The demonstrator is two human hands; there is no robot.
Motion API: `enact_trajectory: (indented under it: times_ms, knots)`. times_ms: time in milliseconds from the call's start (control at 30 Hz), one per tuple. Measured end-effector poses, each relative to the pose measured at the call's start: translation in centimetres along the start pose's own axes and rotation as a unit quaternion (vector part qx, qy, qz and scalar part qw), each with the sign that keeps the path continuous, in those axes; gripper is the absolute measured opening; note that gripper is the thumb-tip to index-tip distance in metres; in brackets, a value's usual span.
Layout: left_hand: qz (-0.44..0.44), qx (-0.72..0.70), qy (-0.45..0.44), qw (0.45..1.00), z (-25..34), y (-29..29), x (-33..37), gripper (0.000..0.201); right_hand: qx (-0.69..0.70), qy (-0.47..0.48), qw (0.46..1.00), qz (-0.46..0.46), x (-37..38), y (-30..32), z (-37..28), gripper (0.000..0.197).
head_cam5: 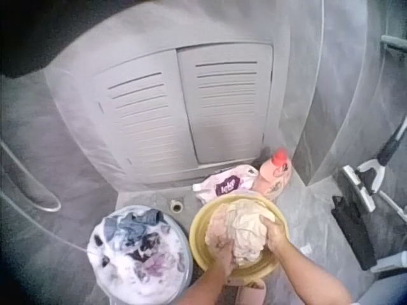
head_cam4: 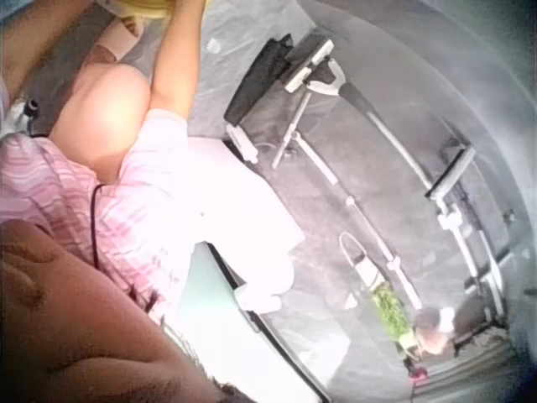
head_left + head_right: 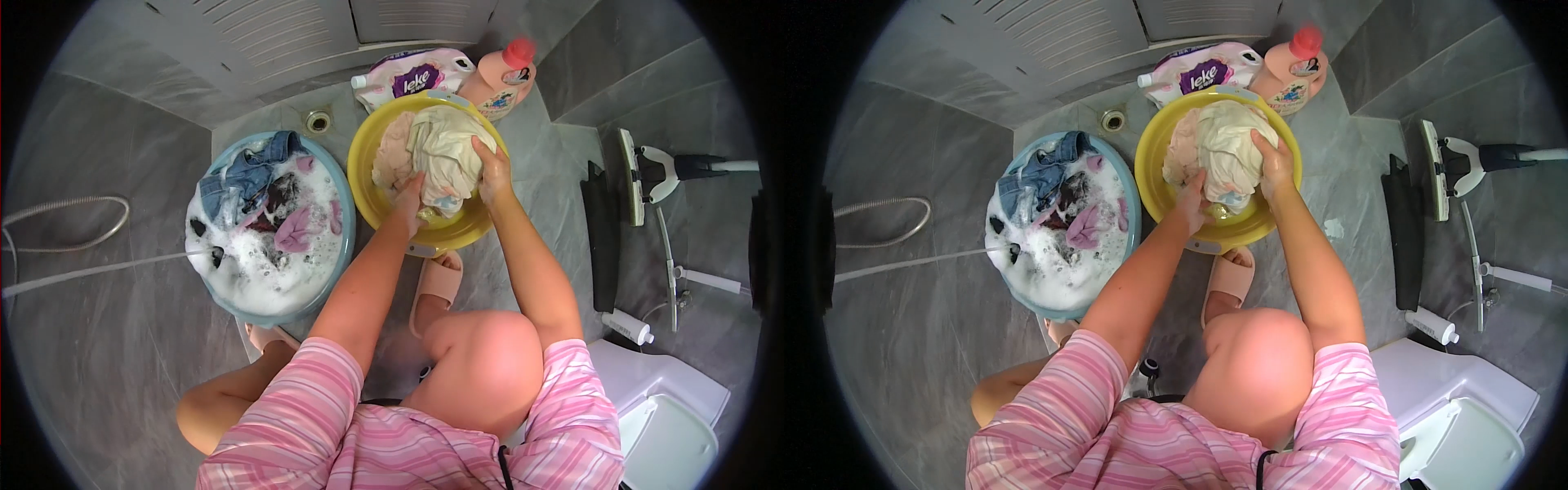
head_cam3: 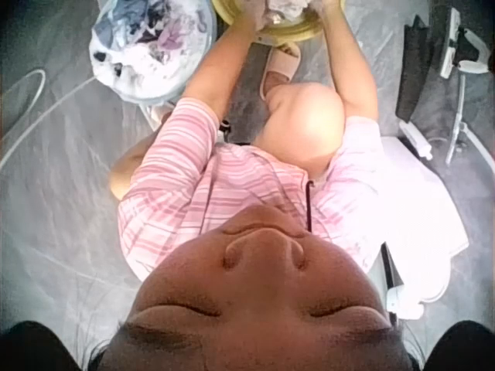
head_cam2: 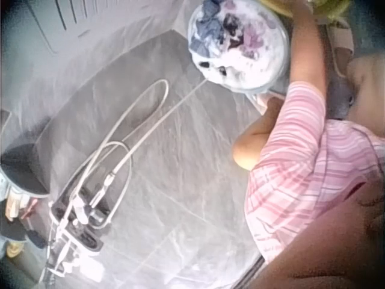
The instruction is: The person transfers clothes from one basin into a basin of soapy water, presses and agitates the laundry, and scrubs individual garments by hand.
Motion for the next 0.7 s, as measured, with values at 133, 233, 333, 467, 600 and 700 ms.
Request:
enact_trajectory:
  times_ms: [133,233,333,467,600,700]
  knots:
    - [-0.025,-0.031,0.003,0.999,2.7,-1.3,-5.3,0.06,0.072,-0.005,0.992,-0.105,-2.8,-4.2,-3.6,0.038]
    - [-0.047,-0.089,-0.036,0.994,4.9,-0.9,-6.3,0.061,0.074,0.013,0.981,-0.18,-4.8,-7.8,-6.2,0.036]
    - [-0.164,-0.225,-0.207,0.938,6.8,-0.1,-7.3,0.057,0.078,0.015,0.968,-0.239,-7.7,-11.7,-8.7,0.037]
    - [-0.324,-0.267,-0.218,0.881,11.1,-1.6,-13.5,0.052,0.116,0.023,0.962,-0.245,-11.0,-14.9,-12.4,0.04]
    - [-0.322,-0.312,-0.223,0.866,14.2,-0.6,-18.5,0.045,0.163,0.047,0.955,-0.244,-12.8,-18.0,-13.4,0.039]
    - [-0.258,-0.292,-0.289,0.874,15.4,1.6,-22.6,0.047,0.184,0.059,0.959,-0.206,-14.4,-19.4,-11.9,0.042]
Point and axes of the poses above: each hand's wrist, its own x-axis towards the middle knuckle, its own y-axis out of the back of the hand, z = x × y, the point moved 1 cm from there along x, towards the middle knuckle, and after that the axes turned 1 degree about -x, right-handed, at the moved point
